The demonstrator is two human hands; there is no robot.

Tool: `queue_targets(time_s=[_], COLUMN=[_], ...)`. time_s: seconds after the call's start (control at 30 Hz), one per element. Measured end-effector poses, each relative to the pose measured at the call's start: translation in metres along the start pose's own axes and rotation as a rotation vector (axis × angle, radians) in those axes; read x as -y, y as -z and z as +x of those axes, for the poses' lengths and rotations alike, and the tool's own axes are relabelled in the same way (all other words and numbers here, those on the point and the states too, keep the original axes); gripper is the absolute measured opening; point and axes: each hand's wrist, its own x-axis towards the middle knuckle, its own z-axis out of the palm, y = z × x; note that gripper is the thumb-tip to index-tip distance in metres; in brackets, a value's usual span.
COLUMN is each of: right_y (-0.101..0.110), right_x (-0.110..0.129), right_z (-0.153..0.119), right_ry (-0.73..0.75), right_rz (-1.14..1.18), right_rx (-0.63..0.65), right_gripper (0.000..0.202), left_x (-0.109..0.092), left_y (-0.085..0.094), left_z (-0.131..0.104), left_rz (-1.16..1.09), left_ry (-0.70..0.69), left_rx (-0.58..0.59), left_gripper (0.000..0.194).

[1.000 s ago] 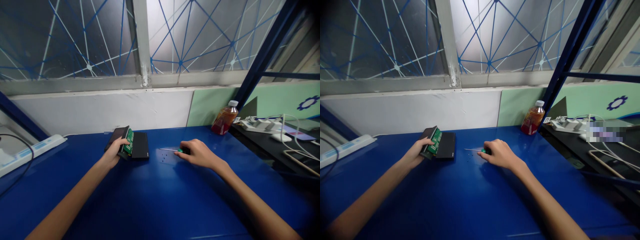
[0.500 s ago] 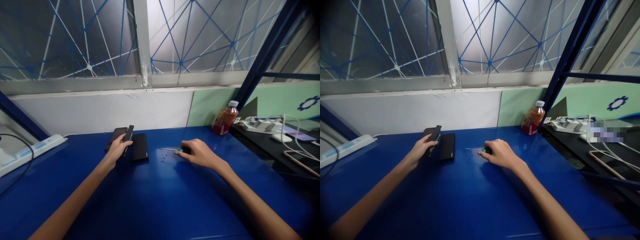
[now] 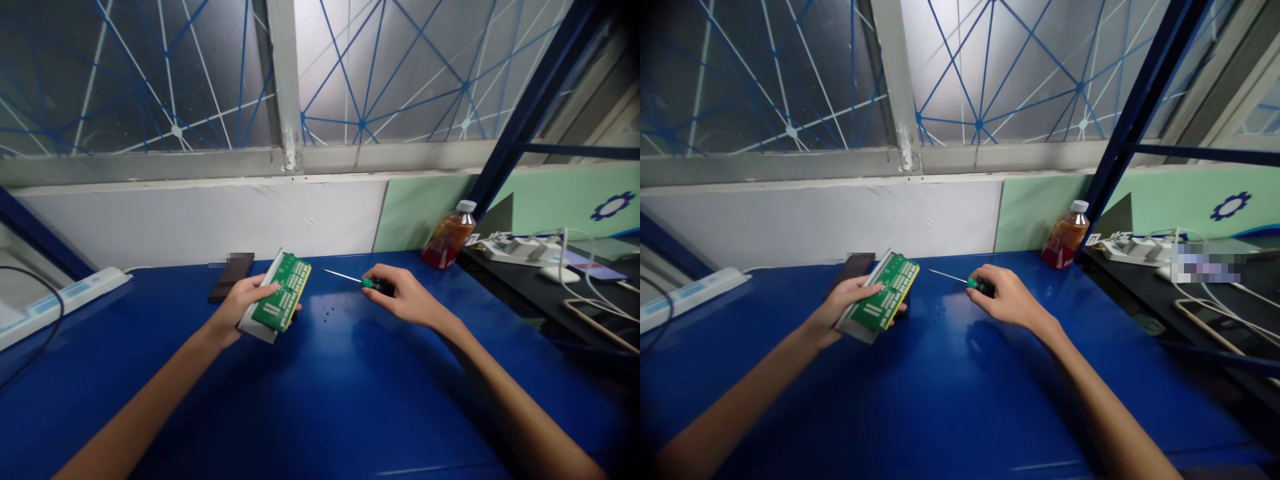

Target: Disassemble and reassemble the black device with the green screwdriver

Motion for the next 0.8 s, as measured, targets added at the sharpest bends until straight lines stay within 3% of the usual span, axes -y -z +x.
queue_targets(time_s=[0.2,0.47,0.63,0.8], right_y=[-0.002,0.001,0.0,-0.003], right_x=[-0.008,-0.005,0.003,0.013], right_z=[-0.001,0.001,0.002,0.002], right_ry=[0.0,0.069,0.015,-0.084], right_rz=[0.127,0.112,0.232,0.487], right_rx=[-0.065,-0.256,-0.295,-0.264], right_gripper=[0.026,0.019,0.027,0.038], left_x=[0.008,0.019,0.016,0.021], left_y=[-0.007,-0.013,-0.009,-0.01], left_z=[-0.008,-0.008,-0.006,-0.006], left_rz=[0.332,0.581,0.651,0.763], left_ry=[0.102,0.048,-0.015,-0.248], left_rx=[0.223,0.433,0.439,0.328], left_gripper=[0.041,0.032,0.034,0.035])
